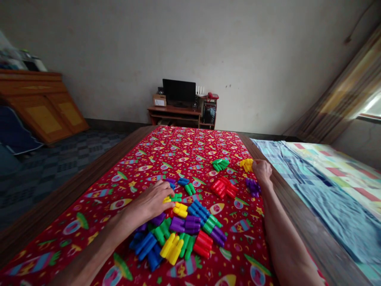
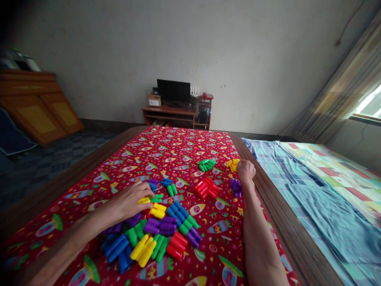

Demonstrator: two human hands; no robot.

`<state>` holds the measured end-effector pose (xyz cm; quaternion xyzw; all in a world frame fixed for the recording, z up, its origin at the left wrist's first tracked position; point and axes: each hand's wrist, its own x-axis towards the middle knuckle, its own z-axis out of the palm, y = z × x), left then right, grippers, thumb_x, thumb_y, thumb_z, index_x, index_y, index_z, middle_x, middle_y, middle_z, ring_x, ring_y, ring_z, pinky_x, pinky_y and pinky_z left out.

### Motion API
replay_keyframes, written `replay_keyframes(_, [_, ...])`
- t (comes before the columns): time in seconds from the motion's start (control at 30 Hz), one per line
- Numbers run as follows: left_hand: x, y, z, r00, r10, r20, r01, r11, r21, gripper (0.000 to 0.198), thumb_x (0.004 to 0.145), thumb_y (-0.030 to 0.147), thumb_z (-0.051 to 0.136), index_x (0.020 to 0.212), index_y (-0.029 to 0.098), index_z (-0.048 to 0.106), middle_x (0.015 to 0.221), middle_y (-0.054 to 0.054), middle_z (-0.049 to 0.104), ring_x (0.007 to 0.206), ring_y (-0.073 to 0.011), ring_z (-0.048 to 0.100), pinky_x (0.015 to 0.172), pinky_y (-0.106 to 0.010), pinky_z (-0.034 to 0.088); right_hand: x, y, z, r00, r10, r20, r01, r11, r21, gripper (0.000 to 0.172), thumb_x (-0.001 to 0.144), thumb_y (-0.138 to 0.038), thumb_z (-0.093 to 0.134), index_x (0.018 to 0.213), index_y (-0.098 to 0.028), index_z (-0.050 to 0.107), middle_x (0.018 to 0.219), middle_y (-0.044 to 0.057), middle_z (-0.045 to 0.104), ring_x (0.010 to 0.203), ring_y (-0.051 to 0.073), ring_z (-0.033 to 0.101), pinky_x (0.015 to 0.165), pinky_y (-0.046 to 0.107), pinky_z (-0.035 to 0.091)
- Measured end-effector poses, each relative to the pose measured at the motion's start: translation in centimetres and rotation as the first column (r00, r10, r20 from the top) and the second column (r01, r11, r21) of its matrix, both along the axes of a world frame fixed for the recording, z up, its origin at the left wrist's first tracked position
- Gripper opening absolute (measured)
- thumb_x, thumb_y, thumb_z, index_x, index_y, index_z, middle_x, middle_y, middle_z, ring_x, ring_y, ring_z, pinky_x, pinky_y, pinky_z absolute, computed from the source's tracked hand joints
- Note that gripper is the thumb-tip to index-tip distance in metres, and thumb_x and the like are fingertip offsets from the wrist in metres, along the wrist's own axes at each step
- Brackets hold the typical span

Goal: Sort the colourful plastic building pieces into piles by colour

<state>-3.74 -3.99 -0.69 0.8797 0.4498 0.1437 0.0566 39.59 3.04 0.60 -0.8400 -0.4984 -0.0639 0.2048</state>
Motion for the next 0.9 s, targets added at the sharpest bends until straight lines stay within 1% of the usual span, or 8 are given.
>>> replay_keyframes(0.23, [0.1, 0.1, 0.6, 0.999, -0.046, 0.019, 0.046, 0.998, -0.031, 0.012, 0.081, 0.023, 0.064, 0.070, 0.022, 0.066, 0.079, -0.001, 0.066, 0.084, -0.0210, 0.060, 0.088, -0.035, 0.047, -0.3, -0.3, 1.6, 0.986, 0.003, -0.165, 0.029, 0.981, 0.189, 0.042, 0.086, -0.027, 0.044, 0.113, -0.014, 0.074, 0.102, 0.018, 0.073, 0.099, 0.028, 0.065, 0.085, 0.035, 0.047])
replay_keyframes(0.3, [-0.4, 0.2, 0.6, 1.000, -0.022, 0.020, 0.023, 0.999, -0.041, 0.004, 0.077, 0.022, 0.066, 0.080, 0.023, 0.069, 0.087, -0.003, 0.069, 0.089, -0.0225, 0.062, 0.091, -0.036, 0.047, -0.5, -0.5, 2.5, 0.984, 0.060, -0.169, -0.017, 0.970, 0.244, 0.042, 0.087, -0.028, 0.044, 0.111, -0.014, 0.074, 0.104, 0.017, 0.073, 0.099, 0.028, 0.065, 0.086, 0.035, 0.047])
replay_keyframes(0.4, [-1.5, 0.3, 0.0, 0.999, 0.037, 0.007, -0.036, 0.997, -0.066, 0.024, 0.073, 0.021, 0.067, 0.097, 0.024, 0.070, 0.102, -0.005, 0.070, 0.097, -0.0246, 0.064, 0.093, -0.036, 0.048, -1.5, -0.7, 4.2, 0.976, 0.141, -0.168, -0.083, 0.946, 0.312, 0.040, 0.087, -0.030, 0.045, 0.110, -0.015, 0.075, 0.103, 0.015, 0.075, 0.101, 0.028, 0.066, 0.086, 0.035, 0.047])
replay_keyframes(0.6, [-1.3, 1.1, -0.1, 0.987, 0.107, 0.120, -0.091, 0.988, -0.128, 0.026, 0.072, 0.029, 0.065, 0.097, 0.025, 0.070, 0.100, -0.004, 0.072, 0.095, -0.0239, 0.067, 0.091, -0.035, 0.052, -7.7, -1.8, 6.7, 0.896, 0.421, -0.141, -0.341, 0.857, 0.387, 0.034, 0.087, -0.027, 0.050, 0.106, -0.015, 0.076, 0.098, 0.012, 0.076, 0.091, 0.024, 0.070, 0.082, 0.030, 0.048])
replay_keyframes(0.67, [-0.6, 1.6, 0.3, 0.956, 0.149, 0.251, -0.103, 0.977, -0.187, 0.029, 0.074, 0.032, 0.061, 0.101, 0.022, 0.070, 0.095, -0.004, 0.074, 0.087, -0.0224, 0.069, 0.083, -0.033, 0.055, -10.8, -2.5, 6.6, 0.785, 0.602, -0.144, -0.524, 0.771, 0.362, 0.030, 0.088, -0.027, 0.053, 0.102, -0.017, 0.076, 0.095, 0.009, 0.077, 0.084, 0.022, 0.070, 0.077, 0.028, 0.049])
replay_keyframes(0.7, [-0.3, 1.8, 0.4, 0.928, 0.178, 0.327, -0.113, 0.971, -0.210, 0.032, 0.076, 0.033, 0.059, 0.104, 0.020, 0.069, 0.093, -0.005, 0.074, 0.084, -0.0218, 0.069, 0.079, -0.032, 0.057, -12.5, -3.0, 6.3, 0.700, 0.699, -0.148, -0.626, 0.700, 0.343, 0.028, 0.088, -0.027, 0.054, 0.101, -0.018, 0.076, 0.093, 0.008, 0.077, 0.082, 0.020, 0.070, 0.074, 0.026, 0.049])
replay_keyframes(0.8, [0.0, 2.4, 0.4, 0.849, 0.229, 0.476, -0.137, 0.966, -0.220, 0.035, 0.077, 0.035, 0.058, 0.104, 0.017, 0.070, 0.094, -0.007, 0.075, 0.086, -0.0232, 0.070, 0.073, -0.032, 0.058, -16.8, -4.6, 4.8, 0.398, 0.903, -0.160, -0.873, 0.427, 0.237, 0.023, 0.091, -0.024, 0.053, 0.098, -0.020, 0.075, 0.087, 0.004, 0.076, 0.073, 0.016, 0.067, 0.067, 0.022, 0.046])
replay_keyframes(0.9, [-0.6, 2.7, -0.1, 0.865, 0.209, 0.456, -0.104, 0.964, -0.246, 0.029, 0.076, 0.037, 0.058, 0.093, 0.018, 0.072, 0.093, -0.008, 0.075, 0.089, -0.0241, 0.070, 0.073, -0.031, 0.058, -20.0, -6.1, 2.6, 0.173, 0.970, -0.171, -0.979, 0.189, 0.081, 0.018, 0.091, -0.019, 0.055, 0.097, -0.018, 0.072, 0.081, 0.003, 0.074, 0.068, 0.014, 0.064, 0.063, 0.020, 0.043])
